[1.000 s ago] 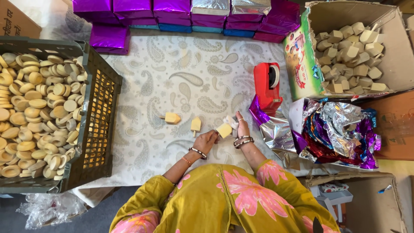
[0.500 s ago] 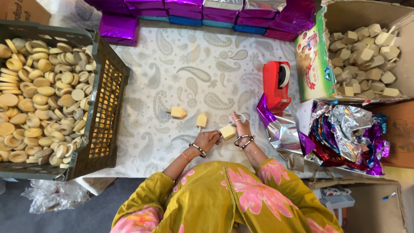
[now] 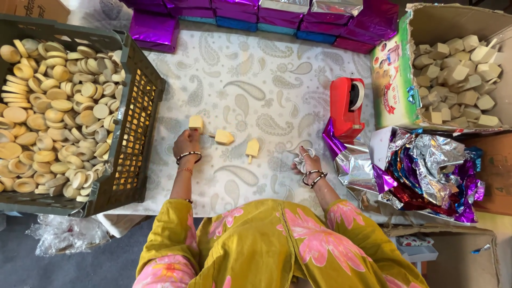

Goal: Manually wrap and box small wooden components into decorative packaging.

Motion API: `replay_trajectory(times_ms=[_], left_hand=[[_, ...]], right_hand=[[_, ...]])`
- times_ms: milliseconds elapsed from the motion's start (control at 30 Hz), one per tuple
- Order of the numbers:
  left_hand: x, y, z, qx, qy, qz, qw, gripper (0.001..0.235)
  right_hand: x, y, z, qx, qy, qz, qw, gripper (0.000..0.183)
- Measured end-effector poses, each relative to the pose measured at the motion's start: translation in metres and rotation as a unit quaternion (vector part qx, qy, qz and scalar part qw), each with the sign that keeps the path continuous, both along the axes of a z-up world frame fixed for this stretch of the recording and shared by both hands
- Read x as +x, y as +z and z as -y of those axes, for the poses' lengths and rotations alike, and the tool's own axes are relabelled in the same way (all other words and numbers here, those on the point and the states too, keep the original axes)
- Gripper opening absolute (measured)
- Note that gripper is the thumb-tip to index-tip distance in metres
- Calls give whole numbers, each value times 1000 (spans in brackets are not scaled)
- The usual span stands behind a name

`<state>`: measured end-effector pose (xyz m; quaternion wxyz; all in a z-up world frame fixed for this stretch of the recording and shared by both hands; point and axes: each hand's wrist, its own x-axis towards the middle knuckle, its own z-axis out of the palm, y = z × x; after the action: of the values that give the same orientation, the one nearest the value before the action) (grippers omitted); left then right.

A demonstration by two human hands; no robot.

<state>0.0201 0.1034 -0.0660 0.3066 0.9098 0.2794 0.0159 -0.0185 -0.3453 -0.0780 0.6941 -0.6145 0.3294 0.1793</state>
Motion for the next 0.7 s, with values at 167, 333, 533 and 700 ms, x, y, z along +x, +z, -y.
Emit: replay_trajectory(times_ms=[167,333,533,700], left_hand=[[-9,50,19,-34,57,-41,997,36],[-25,83,68,223,-16,267,937,60],[-38,85,144,49,-235,123,963,24],[-38,73,157,60,-272,-30,960,51]], right_hand=[[-5,8,0,3,20,13,1000,46],[-7,6,-1,-13,31,26,999,47],[-7,10,-2,-13,37,34,999,48],[-11,13,-4,-10,41,49,998,47]])
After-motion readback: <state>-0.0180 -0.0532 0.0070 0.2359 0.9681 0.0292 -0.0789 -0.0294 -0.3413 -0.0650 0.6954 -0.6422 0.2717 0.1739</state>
